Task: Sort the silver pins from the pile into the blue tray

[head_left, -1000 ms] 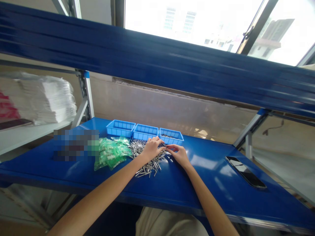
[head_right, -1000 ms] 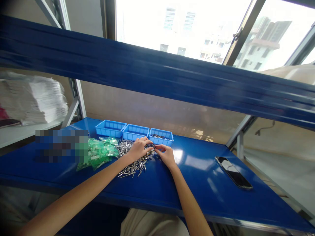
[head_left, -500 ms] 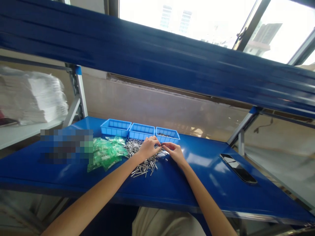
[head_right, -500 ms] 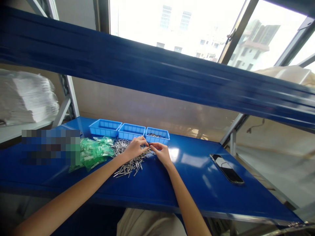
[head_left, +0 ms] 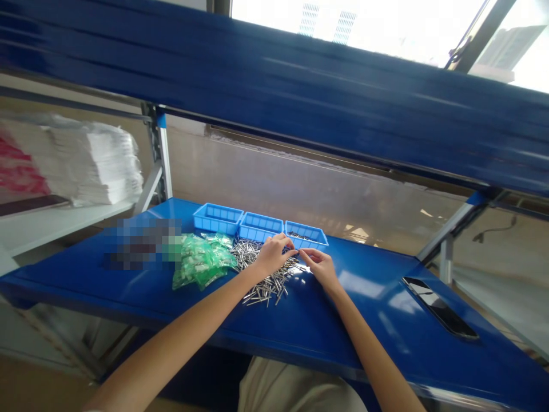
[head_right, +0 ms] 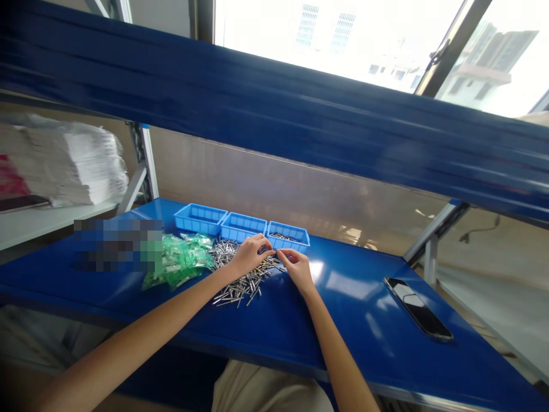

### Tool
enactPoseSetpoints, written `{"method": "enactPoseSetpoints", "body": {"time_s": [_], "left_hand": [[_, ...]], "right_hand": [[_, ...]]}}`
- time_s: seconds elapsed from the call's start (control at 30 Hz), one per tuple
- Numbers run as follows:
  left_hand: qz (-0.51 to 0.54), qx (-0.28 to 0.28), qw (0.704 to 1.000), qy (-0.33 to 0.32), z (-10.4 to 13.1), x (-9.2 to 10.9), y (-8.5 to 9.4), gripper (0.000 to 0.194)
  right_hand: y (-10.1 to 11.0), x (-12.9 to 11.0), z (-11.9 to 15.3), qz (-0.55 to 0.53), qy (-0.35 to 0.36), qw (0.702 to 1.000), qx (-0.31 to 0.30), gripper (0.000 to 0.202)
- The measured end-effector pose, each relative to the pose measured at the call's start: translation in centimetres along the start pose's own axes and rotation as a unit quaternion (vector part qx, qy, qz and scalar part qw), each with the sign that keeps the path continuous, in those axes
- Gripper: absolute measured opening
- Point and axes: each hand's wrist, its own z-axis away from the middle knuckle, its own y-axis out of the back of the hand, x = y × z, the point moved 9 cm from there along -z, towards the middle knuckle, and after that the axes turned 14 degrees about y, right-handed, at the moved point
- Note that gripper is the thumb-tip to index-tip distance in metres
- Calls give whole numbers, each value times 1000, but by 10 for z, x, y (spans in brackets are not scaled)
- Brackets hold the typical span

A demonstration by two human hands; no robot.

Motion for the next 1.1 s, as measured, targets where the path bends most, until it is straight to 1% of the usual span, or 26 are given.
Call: {"method": "enactPoseSetpoints", "body": {"time_s": [0.13, 0.3, 0.4, 0.5, 0.7, 0.83, 0.9, 0.97, 1.03, 1.1], "left_hand": [[-21, -15, 1000, -16, 2, 3, -5, 18], [-50, 2, 999, 8, 2, -1, -1, 22], [-64, 9, 998, 11, 2, 0, 2, 19], [-67, 27, 997, 22, 2, -1, 6, 19], [-64, 85, 993, 42, 1, -6, 14, 26], [-69, 80, 993, 44, 0, -8, 11, 26], [-69, 75, 994, 43, 0, -7, 10, 27], [-66, 74, 994, 43, 1, -7, 9, 29], [-64, 73, 994, 45, 1, -7, 9, 30], [-64, 69, 994, 49, 0, -8, 9, 31]], "right_hand": [[5, 6, -1, -17, -35, 999, 26, 44], [11, 16, 1, -44, -74, 994, 61, 47], [13, 18, 2, -38, -89, 993, 66, 46], [15, 18, 3, -34, -96, 992, 75, 46], [21, 24, 3, -35, -109, 988, 107, 41], [25, 28, 2, -53, -120, 982, 136, 40], [27, 25, -2, -76, -104, 980, 152, 42], [25, 20, -6, -105, -78, 981, 143, 46], [21, 16, -10, -118, -61, 985, 113, 49], [18, 16, -10, -89, -60, 990, 88, 50]]}}
